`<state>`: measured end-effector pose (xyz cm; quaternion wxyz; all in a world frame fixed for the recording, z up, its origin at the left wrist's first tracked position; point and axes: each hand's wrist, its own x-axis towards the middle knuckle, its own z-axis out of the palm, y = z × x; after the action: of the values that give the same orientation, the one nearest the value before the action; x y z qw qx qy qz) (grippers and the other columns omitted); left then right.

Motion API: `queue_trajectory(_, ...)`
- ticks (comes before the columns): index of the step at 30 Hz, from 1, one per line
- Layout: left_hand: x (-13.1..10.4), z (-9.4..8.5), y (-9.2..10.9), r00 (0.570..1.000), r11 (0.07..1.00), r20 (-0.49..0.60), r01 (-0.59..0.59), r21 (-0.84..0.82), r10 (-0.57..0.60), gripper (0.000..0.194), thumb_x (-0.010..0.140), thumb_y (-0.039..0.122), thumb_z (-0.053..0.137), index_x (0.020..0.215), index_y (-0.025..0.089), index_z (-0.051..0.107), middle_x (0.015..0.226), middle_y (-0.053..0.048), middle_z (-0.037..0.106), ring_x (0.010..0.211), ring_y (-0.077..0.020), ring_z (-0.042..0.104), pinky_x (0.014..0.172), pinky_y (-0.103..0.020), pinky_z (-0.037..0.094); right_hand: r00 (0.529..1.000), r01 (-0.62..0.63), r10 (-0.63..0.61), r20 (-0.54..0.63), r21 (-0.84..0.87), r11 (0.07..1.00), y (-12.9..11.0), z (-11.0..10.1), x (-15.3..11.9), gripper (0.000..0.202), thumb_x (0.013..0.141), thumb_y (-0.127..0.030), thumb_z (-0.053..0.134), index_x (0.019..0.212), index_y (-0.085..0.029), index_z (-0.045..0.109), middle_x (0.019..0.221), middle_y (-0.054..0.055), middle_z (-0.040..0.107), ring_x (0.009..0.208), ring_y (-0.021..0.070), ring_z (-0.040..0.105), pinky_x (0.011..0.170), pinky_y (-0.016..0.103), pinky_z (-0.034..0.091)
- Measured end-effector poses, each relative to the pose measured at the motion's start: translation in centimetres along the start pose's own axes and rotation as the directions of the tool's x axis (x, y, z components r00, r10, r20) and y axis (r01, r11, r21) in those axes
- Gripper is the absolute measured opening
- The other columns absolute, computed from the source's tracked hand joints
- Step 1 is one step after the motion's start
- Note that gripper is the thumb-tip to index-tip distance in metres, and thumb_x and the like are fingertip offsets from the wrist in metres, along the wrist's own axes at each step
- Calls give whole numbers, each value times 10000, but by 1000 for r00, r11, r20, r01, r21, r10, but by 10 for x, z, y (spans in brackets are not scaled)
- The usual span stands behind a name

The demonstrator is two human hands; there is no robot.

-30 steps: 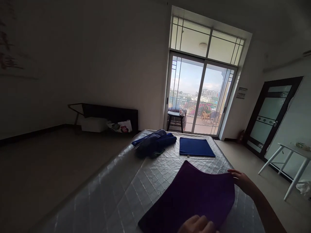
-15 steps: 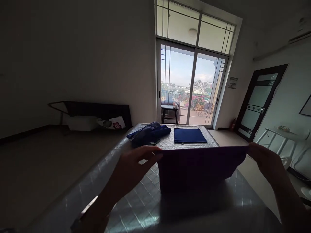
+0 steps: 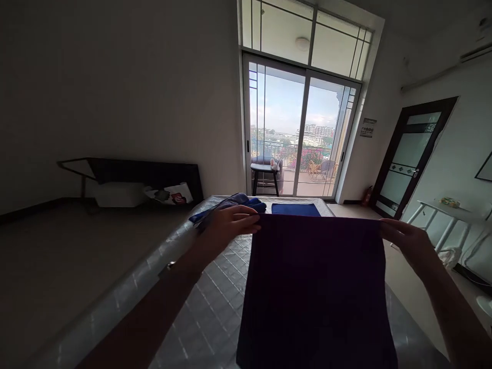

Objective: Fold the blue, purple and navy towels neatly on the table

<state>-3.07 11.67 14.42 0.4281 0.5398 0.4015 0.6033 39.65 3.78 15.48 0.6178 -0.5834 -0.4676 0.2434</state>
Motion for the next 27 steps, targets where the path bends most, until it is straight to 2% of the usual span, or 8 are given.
queue_trajectory(3, 55, 13, -27, 981, 994, 175, 98, -57, -87, 383, 540, 376, 931, 773, 155, 722, 770, -87, 760, 760, -249, 739, 757, -401, 625, 997, -31, 21, 71, 136, 990, 25, 33, 52, 463, 546, -387, 941, 903, -143, 774, 802, 63, 768, 809, 230, 742, 795, 365, 633)
queue_trajectory(5, 98, 26, -33, 984, 992, 166, 79, -96, -62, 380, 512, 343, 940, 740, 149, 706, 742, -75, 752, 765, -226, 733, 818, -404, 615, 999, -17, 9, 39, 218, 976, 27, 59, 90, 439, 535, -366, 942, 865, -132, 770, 763, 56, 754, 809, 228, 740, 770, 335, 641)
queue_trajectory(10, 198, 60, -4, 995, 982, -31, -97, -163, 94, 266, 571, 261, 869, 669, 125, 663, 642, -23, 692, 702, -185, 719, 877, -411, 591, 980, 153, -102, -172, 320, 935, -8, 114, 186, 261, 640, -302, 861, 803, -134, 748, 766, 38, 734, 854, 213, 724, 752, 281, 633)
queue_trajectory(14, 243, 68, 0, 957, 934, -175, -269, -235, 232, 201, 672, 288, 773, 723, 125, 666, 697, -13, 708, 768, -169, 720, 864, -366, 589, 956, 257, -182, -230, 356, 899, -14, 137, 240, 197, 661, -240, 824, 809, -147, 733, 826, 31, 739, 895, 185, 716, 794, 264, 619)
queue_trajectory(16, 251, 65, -23, 951, 937, -196, -278, -211, 238, 208, 670, 282, 762, 773, 126, 670, 733, -11, 724, 785, -159, 716, 855, -347, 589, 964, 233, -159, -212, 394, 889, 9, 146, 254, 207, 647, -248, 828, 798, -154, 721, 817, 28, 738, 873, 176, 719, 794, 263, 620)
queue_trajectory(19, 241, 62, -84, 976, 985, -174, -149, -86, 132, 228, 698, 310, 733, 827, 136, 662, 774, 0, 734, 812, -151, 712, 838, -312, 578, 986, 111, -45, -158, 436, 893, 77, 160, 253, 238, 610, -273, 841, 773, -173, 698, 777, 14, 732, 808, 161, 722, 801, 263, 622)
queue_trajectory(23, 195, 64, -180, 987, 997, -158, 30, 71, -18, 197, 653, 293, 762, 714, 162, 628, 671, -6, 704, 694, -162, 693, 718, -302, 568, 982, -138, 174, -69, 361, 922, 186, 169, 223, 250, 554, -304, 845, 697, -222, 657, 654, -11, 698, 715, 181, 725, 744, 279, 634)
queue_trajectory(27, 153, 66, -248, 981, 959, -156, 151, 241, -115, 77, 640, 183, 719, 663, 186, 645, 650, -4, 698, 642, -178, 679, 648, -287, 520, 977, -181, 196, -86, 152, 972, 262, 166, 194, 203, 559, -365, 793, 638, -241, 653, 613, 24, 698, 684, 241, 733, 642, 323, 626)
